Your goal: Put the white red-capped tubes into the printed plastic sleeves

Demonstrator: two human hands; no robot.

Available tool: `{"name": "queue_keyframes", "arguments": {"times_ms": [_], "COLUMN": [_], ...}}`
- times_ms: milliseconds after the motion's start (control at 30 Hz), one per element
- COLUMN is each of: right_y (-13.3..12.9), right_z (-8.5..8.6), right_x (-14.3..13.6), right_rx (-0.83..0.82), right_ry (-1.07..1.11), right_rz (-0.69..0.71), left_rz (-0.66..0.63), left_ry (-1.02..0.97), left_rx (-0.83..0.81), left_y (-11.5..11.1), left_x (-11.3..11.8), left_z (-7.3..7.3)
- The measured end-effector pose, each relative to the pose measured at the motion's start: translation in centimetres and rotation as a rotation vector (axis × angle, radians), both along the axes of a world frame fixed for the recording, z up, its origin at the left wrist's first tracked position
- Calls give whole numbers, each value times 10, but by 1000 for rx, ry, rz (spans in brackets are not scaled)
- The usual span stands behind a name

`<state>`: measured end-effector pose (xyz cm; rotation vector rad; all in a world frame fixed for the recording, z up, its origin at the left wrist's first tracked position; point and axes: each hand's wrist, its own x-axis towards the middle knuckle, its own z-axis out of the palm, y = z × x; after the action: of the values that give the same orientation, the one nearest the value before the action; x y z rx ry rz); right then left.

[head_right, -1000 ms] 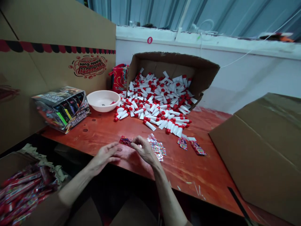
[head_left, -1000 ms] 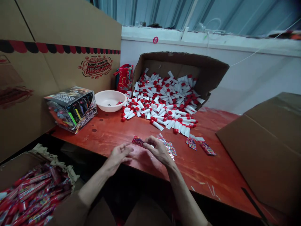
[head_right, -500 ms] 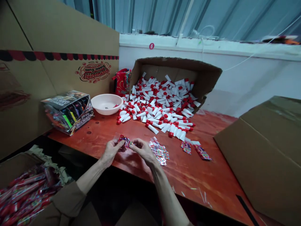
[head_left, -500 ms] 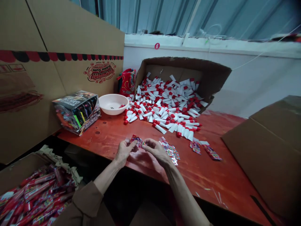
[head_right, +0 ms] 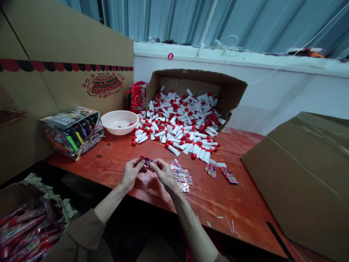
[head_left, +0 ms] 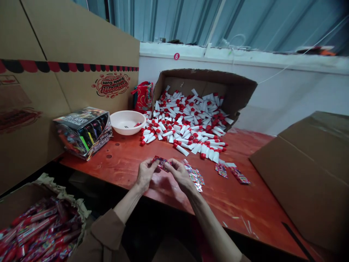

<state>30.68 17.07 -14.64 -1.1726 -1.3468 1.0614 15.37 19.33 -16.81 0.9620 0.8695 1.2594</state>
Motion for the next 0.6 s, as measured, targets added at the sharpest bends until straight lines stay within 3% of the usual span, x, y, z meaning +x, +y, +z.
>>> {"name": "queue_keyframes", "arguments": {"times_ms": [200,333,433,500,600], "right_y": [15,49,82,99,110], "right_z": [4,-6,-22,-34,-45], "right_x": [4,35,73,96,114], "right_rx": [58,105,213,180,135], "right_ry": [-228,-439,-698,-883,-982], "right_rz": [-38,26,-233,-392,-401], "left_rz": [-21,-24,-21,-45,-70], "left_ry": [-138,-279,-423,-483,-522], "left_rx": [-62,-175,-285,-330,-355], "left_y": [8,21,30,34,35], "left_x": [21,22,15,9,4], "left_z": [6,2,-4,-7,-10]}}
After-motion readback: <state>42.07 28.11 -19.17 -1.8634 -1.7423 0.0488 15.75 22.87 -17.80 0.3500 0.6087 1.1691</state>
